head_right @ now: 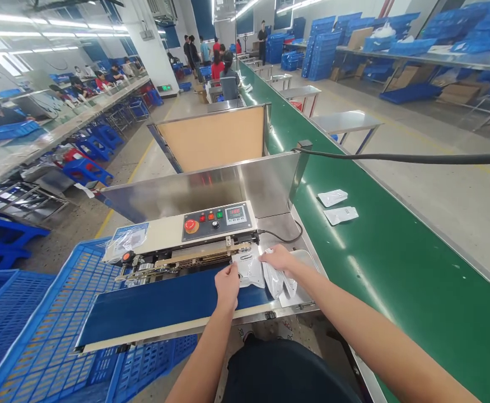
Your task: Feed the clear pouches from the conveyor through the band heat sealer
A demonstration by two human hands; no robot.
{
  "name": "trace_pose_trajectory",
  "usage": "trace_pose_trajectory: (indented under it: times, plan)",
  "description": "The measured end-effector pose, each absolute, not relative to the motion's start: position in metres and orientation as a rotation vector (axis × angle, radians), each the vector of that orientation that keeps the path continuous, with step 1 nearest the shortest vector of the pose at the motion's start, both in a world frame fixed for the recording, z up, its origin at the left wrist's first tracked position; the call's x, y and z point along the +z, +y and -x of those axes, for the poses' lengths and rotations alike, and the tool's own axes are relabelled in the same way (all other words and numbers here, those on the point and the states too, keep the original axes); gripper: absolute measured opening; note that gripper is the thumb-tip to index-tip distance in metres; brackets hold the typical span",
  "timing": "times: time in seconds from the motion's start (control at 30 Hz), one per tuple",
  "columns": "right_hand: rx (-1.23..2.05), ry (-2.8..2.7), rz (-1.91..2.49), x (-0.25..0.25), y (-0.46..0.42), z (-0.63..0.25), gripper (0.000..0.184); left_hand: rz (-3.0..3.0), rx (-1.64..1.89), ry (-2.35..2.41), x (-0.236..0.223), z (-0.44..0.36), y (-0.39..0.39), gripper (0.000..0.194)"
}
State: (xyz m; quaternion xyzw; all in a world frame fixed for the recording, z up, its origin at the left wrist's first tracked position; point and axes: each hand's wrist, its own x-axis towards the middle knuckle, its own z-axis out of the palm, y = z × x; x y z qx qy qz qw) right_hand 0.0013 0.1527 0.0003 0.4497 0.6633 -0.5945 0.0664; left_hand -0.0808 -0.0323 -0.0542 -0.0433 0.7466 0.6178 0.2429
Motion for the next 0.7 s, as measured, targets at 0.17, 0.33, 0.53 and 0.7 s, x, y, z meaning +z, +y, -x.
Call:
trace_pose_trajectory:
  times: [0.17,0.33,0.53,0.7]
  plan:
    - [-1.706,2.341,-1.343,0.01,0.144,-0.023,0.034,0.061,1.791,2.377,-0.033,0.081,-0.081,0.051]
    - [-1.767,2.454,-1.313,0.036,0.118,-0.029,0.051,-0.364,1.719,1.917,-0.006,0.041,-0.064,0.063]
    - [-1.955,2.335,-1.378,0.046,0.132,-0.043,0.07,-0.503,1.729,1.458,-0.001,0.035,-0.036,0.057]
    - [-2.054,2.289,-1.117,0.035,0.141,-0.063,0.052,-0.366,1.701,1.561,-0.012,0.036,-0.026,0.062]
